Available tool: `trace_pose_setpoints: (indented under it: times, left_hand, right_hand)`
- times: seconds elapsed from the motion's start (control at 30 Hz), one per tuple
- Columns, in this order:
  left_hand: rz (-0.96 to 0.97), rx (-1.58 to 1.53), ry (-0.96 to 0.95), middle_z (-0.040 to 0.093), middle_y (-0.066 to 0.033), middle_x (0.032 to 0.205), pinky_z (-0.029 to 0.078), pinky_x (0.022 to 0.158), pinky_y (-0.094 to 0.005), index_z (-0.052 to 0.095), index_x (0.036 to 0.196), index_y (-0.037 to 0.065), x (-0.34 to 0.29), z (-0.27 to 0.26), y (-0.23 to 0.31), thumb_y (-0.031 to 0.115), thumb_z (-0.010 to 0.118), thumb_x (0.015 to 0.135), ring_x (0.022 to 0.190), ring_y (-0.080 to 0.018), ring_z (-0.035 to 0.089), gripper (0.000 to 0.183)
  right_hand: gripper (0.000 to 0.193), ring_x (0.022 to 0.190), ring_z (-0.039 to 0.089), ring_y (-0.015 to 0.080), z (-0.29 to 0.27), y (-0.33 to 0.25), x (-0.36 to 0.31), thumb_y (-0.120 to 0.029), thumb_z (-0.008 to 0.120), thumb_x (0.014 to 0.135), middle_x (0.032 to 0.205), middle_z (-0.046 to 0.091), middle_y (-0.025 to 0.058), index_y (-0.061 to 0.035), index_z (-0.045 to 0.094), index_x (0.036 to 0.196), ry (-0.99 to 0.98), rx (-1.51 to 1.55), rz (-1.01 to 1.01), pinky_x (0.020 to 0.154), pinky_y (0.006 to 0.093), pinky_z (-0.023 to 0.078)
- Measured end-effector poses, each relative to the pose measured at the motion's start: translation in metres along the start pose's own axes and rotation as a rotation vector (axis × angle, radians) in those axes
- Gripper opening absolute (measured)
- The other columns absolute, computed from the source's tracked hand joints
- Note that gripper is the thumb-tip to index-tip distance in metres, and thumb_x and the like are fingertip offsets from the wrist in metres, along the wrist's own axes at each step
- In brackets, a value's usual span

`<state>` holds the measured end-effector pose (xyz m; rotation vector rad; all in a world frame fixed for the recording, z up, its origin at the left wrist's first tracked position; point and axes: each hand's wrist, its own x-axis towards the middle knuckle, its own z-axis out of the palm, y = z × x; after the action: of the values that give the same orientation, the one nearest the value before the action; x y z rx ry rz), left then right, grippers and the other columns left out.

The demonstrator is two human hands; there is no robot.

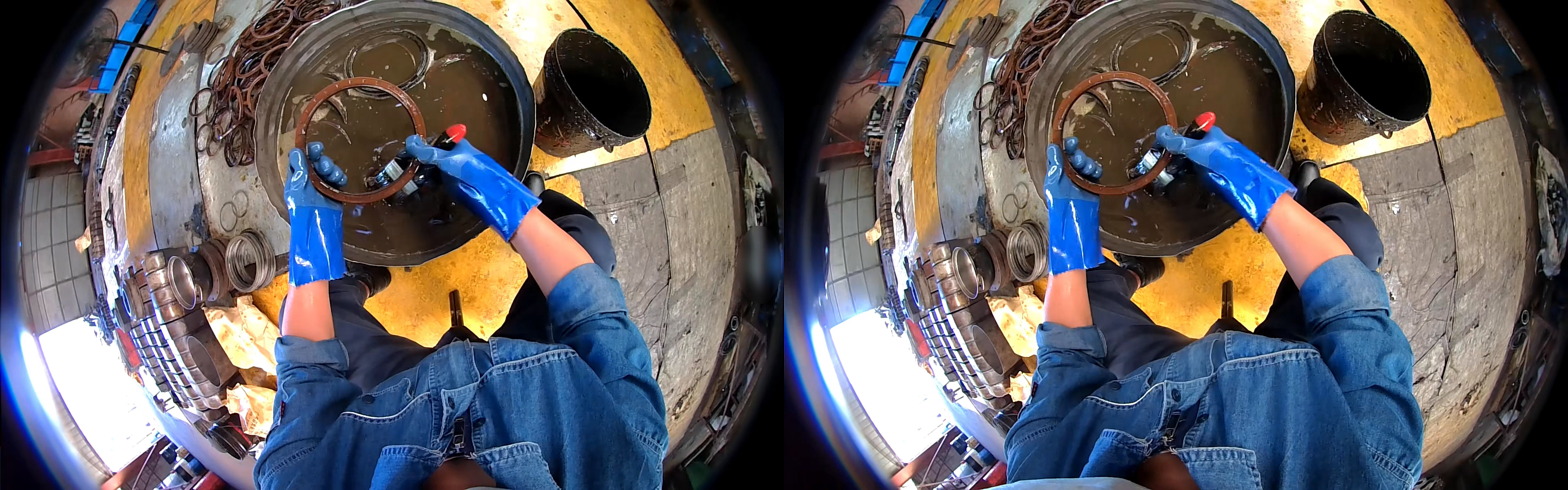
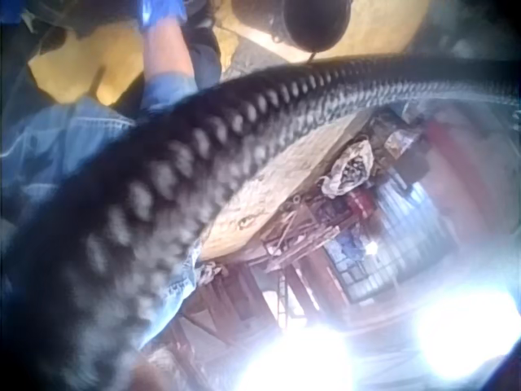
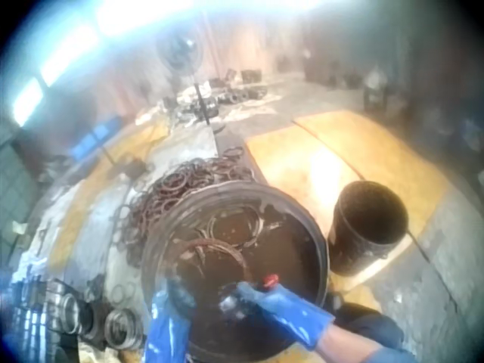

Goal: The person cleans metal rings using a brush while holding them over a tub of liquid. They pick up a ring, dip it, scrub various parts of it with the brush, and then place it onto a pile of other cleaned rings on the table.

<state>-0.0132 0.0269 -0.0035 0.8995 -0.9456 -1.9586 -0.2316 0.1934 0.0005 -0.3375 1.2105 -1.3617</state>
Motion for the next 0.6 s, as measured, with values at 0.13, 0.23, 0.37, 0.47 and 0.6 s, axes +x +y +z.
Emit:
trace_pose_setpoints:
  times: [0.13, 0.23, 0.37, 0.47, 0.6]
  left_hand:
    - [0.114, 0.632, 0.093, 0.070, -0.0064, 0.088, 0.052, 0.065, -0.0319, 0.065, 0.111, 0.002, 0.017, -0.004, 0.004, 0.022, 0.071, 0.095, 0.071, -0.0171, 0.065, 0.026]
    - [0.371, 0.964, -0.078, 0.073, -0.0086, 0.092, 0.056, 0.073, -0.0308, 0.069, 0.107, 0.000, 0.017, -0.007, 0.006, 0.017, 0.079, 0.086, 0.081, -0.0180, 0.071, 0.029]
    - [0.607, 1.195, -0.366, 0.069, -0.0044, 0.093, 0.055, 0.076, -0.0294, 0.063, 0.127, 0.001, 0.000, 0.006, -0.002, 0.013, 0.075, 0.091, 0.083, -0.0115, 0.066, 0.040]
    - [0.053, 1.058, -0.343, 0.069, -0.0050, 0.092, 0.055, 0.072, -0.0288, 0.064, 0.126, 0.001, -0.013, 0.012, 0.000, 0.014, 0.074, 0.092, 0.082, -0.0115, 0.066, 0.038]
    - [-0.248, 0.677, -0.098, 0.066, -0.0018, 0.081, 0.044, 0.055, -0.0210, 0.067, 0.120, 0.004, -0.026, 0.035, 0.007, 0.019, 0.073, 0.096, 0.063, -0.0070, 0.056, 0.029]
  right_hand:
    - [0.050, 0.087, 0.065, 0.0140, -0.020, -0.013, 0.021, -0.047, 0.077, 0.091, 0.094, 0.074, 0.0061, -0.0003, 0.075, 0.108, -0.073, -0.493, -0.158, 0.080, 0.0337, 0.053]
    - [0.041, 0.085, 0.069, 0.0273, -0.032, -0.021, 0.023, -0.044, 0.077, 0.089, 0.093, 0.075, 0.0128, -0.0079, 0.076, 0.108, -0.113, -0.862, -0.339, 0.078, 0.0405, 0.054]
    - [0.032, 0.092, 0.068, 0.0391, -0.039, -0.007, 0.030, -0.040, 0.077, 0.086, 0.098, 0.073, 0.0156, -0.0139, 0.076, 0.106, -0.146, -1.207, -0.569, 0.081, 0.0443, 0.055]
    - [0.032, 0.095, 0.070, 0.0366, -0.035, 0.000, 0.027, -0.039, 0.076, 0.087, 0.106, 0.074, 0.0122, -0.0165, 0.076, 0.110, 0.009, -1.221, -0.471, 0.084, 0.0440, 0.056]
    - [0.034, 0.085, 0.071, 0.0215, -0.033, -0.002, 0.027, -0.038, 0.070, 0.093, 0.094, 0.077, 0.0096, -0.0082, 0.076, 0.106, 0.273, -0.747, -0.121, 0.079, 0.0365, 0.055]
